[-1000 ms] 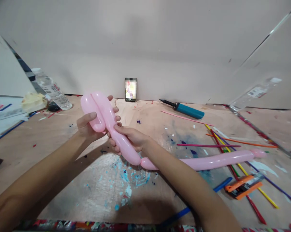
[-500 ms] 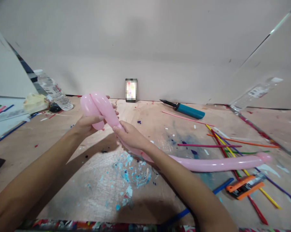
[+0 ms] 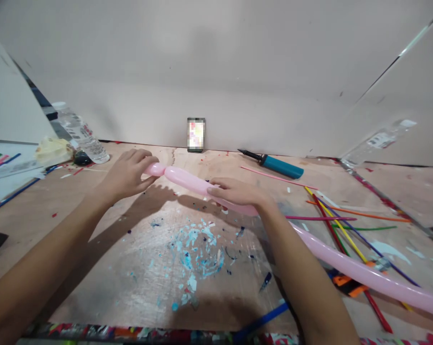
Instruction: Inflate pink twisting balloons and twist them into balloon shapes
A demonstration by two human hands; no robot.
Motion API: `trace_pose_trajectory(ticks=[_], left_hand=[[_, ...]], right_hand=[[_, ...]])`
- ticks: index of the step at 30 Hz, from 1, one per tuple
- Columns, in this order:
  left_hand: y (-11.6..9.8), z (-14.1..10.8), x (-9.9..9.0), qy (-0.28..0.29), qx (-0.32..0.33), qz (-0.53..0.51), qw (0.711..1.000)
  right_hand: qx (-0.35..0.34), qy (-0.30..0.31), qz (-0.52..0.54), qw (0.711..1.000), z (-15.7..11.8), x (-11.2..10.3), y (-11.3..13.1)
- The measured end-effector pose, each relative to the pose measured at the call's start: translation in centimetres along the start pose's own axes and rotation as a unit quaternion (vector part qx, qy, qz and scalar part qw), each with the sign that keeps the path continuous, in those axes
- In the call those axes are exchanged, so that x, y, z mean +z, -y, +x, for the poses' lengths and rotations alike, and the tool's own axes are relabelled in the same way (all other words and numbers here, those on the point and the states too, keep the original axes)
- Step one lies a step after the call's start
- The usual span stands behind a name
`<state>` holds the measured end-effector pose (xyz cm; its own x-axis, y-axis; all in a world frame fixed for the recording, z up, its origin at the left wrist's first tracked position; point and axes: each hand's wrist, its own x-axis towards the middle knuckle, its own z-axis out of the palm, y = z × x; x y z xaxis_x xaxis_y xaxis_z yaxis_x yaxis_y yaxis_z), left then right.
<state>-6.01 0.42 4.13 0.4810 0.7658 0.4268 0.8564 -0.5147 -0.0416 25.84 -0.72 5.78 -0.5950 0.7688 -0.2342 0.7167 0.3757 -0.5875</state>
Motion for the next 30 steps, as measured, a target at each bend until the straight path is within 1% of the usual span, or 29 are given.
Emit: trace_pose_trajectory(ticks=[1,3,5,6,8,10,13,18,21,23,27,29,30], left_hand=[[-0.2,0.0,0.2,0.002,0.001,0.009,1.0],[-0.8,0.1,0.6,0.013,-0.017,0.031,0.999],[-1.4,0.1,1.0,0.025,-0.031,0.054,0.998],[-1.7,0.0,1.2,0.027,-0.03,0.06,0.997],[-2.3,0.0,1.5,0.022,-0.011,0.062,0.998],[-2.8,0.0,1.8,0.016,0.014,0.056,0.998],[-3.2,0.0,2.2,0.023,0.055,0.028,0.998],[-3.7,0.0,2.5,0.087,0.054,-0.023,0.994],[-4.1,-0.1,2.3,0.097,0.093,-0.046,0.99],[-4.1,-0.1,2.1,0.117,0.108,-0.058,0.986],[-4.0,-0.1,2.2,0.151,0.08,-0.041,0.985],[-4.1,-0.1,2.4,0.146,0.063,-0.009,0.987],[-4.2,-0.1,2.5,0.14,0.065,0.005,0.988]], right_hand=[[0.015,-0.014,-0.004,1.0,0.1,0.2,-0.2],[0.031,-0.062,-0.038,0.997,0.5,1.0,-0.1],[0.027,-0.099,-0.066,0.993,0.9,2.2,0.5],[0.019,-0.108,-0.067,0.992,1.2,2.8,0.9],[0.004,-0.118,-0.061,0.991,1.6,4.1,2.0],[0.002,-0.14,-0.068,0.988,1.9,5.2,2.9],[0.01,-0.168,-0.09,0.982,2.0,5.8,3.5],[0.003,-0.133,-0.108,0.985,1.3,4.9,3.3],[0.003,-0.123,-0.132,0.984,1.1,4.6,3.2],[0.008,-0.118,-0.133,0.984,1.2,4.6,3.1],[0.02,-0.136,-0.156,0.978,1.7,4.9,2.6],[0.013,-0.128,-0.157,0.979,1.9,5.1,2.3],[0.006,-0.117,-0.149,0.982,2.0,5.2,2.2]])
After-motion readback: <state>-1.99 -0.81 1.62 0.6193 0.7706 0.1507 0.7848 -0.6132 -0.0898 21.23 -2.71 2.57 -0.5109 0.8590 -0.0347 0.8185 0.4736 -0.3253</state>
